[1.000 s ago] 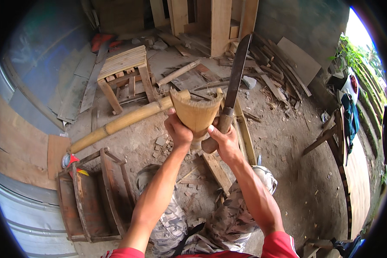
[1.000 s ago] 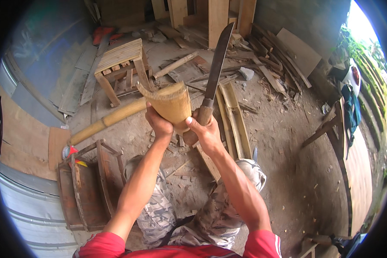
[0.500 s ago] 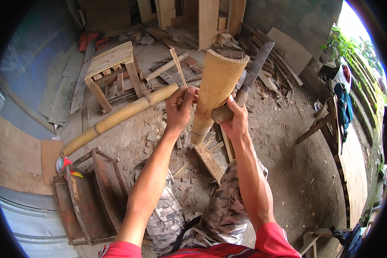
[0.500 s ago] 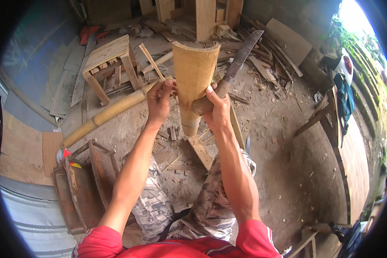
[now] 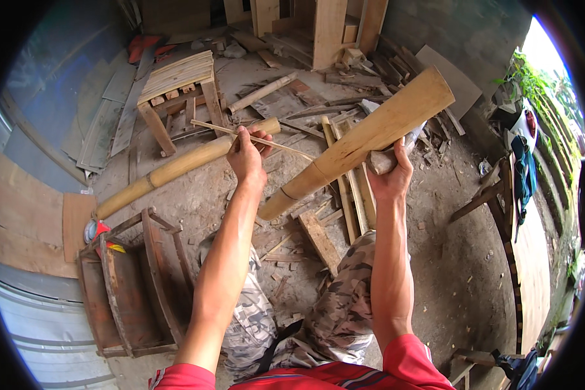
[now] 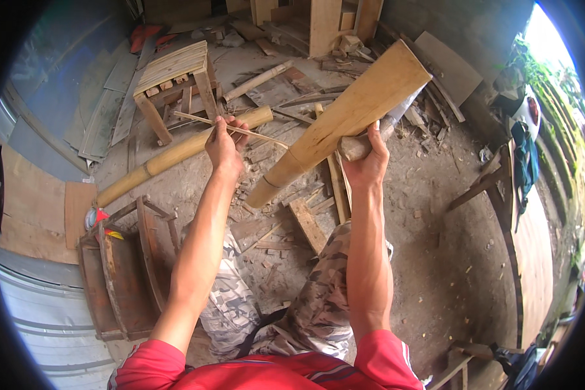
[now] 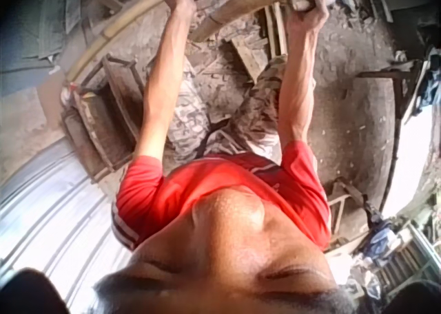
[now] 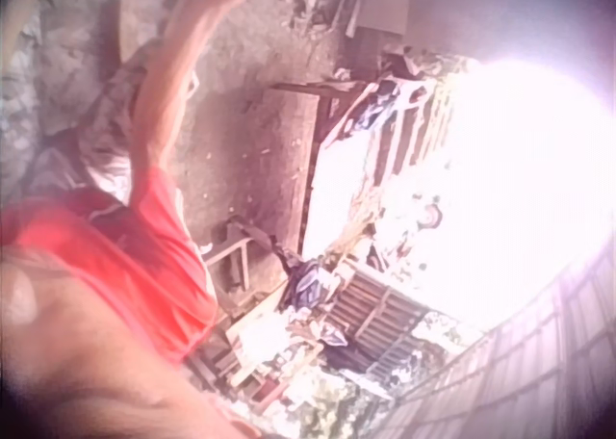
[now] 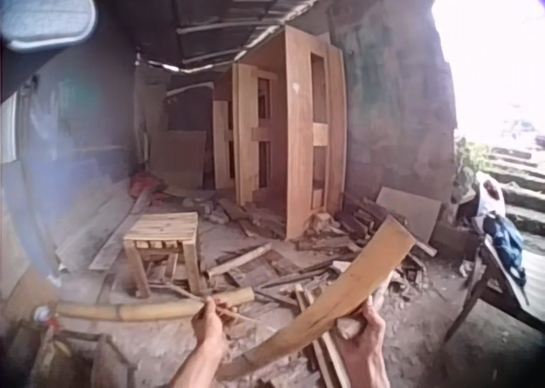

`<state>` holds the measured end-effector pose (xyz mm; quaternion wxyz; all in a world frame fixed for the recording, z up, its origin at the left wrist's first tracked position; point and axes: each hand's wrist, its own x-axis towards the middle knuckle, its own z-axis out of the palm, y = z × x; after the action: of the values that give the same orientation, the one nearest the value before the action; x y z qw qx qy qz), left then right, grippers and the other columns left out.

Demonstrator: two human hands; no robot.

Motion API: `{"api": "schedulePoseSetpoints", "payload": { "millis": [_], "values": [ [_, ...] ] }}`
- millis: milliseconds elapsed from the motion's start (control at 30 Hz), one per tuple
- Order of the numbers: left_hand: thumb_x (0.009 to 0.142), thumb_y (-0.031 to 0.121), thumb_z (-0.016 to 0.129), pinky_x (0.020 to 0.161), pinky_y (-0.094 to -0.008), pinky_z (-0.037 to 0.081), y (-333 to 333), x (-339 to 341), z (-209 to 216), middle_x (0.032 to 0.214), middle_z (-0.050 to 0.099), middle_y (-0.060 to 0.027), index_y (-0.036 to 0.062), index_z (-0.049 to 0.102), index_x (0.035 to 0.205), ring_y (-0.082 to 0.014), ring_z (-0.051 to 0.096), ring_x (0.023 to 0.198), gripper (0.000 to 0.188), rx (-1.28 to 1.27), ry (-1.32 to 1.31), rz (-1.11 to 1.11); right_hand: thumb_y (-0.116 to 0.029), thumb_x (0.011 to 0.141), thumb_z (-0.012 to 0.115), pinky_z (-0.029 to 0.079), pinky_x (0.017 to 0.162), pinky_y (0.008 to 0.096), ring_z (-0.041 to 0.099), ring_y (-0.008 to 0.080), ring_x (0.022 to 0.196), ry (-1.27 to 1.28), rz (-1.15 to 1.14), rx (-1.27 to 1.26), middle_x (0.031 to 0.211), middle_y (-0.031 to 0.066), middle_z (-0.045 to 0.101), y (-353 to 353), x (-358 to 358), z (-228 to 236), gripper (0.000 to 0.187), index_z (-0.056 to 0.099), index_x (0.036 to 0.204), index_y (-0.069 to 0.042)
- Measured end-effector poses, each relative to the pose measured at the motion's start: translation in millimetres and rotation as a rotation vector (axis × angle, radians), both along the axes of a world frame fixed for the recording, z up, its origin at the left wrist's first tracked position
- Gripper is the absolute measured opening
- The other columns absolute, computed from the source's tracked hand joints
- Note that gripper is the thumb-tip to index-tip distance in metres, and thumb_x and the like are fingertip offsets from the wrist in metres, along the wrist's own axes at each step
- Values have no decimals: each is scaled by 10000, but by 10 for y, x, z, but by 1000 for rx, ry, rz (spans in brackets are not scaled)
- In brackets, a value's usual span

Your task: The person splits a bamboo pole into flat strips using a machete and a wooden mallet. They repeatedly strike the machete to drive it through the bamboo, then separate the resulting strips and set them aside.

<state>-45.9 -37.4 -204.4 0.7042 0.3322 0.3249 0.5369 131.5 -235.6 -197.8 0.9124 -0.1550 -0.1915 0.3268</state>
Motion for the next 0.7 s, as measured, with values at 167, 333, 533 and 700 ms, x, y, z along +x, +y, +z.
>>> {"api": "schedulePoseSetpoints", "payload": {
  "millis": [167,333,533,700],
  "values": [
    [1005,518,484,1015,-429,501,329,-173,-89,1422,492,-237,6,420,1421,-310,550,1255,663,-103,357,-339,-271,971,607,468,995,453,574,262,1163,162,-156,-31,1246,74,608,41,-32,47,367,561,1265,-56],
    [896,689,531,1192,-481,249,-584,-22,346,1528,306,-315,-104,249,1488,-385,313,1440,1029,707,572,-111,-156,948,647,541,903,440,638,259,1008,162,-235,-56,1101,112,617,175,-201,-37,190,544,1067,-49],
    [838,596,707,1135,-430,325,-1043,367,796,1447,364,-338,-128,162,1485,-417,376,1372,1113,880,357,-350,-116,918,698,471,522,259,586,114,637,-109,-336,-326,821,32,624,560,-842,-200,156,556,890,-58],
    [859,578,696,927,-407,472,-846,320,760,1119,594,-158,-55,458,1272,-267,588,1019,792,727,344,-70,-154,918,708,436,477,271,565,106,565,-332,-78,-577,762,41,634,440,-1184,-162,189,567,917,-28]
  ]
}}
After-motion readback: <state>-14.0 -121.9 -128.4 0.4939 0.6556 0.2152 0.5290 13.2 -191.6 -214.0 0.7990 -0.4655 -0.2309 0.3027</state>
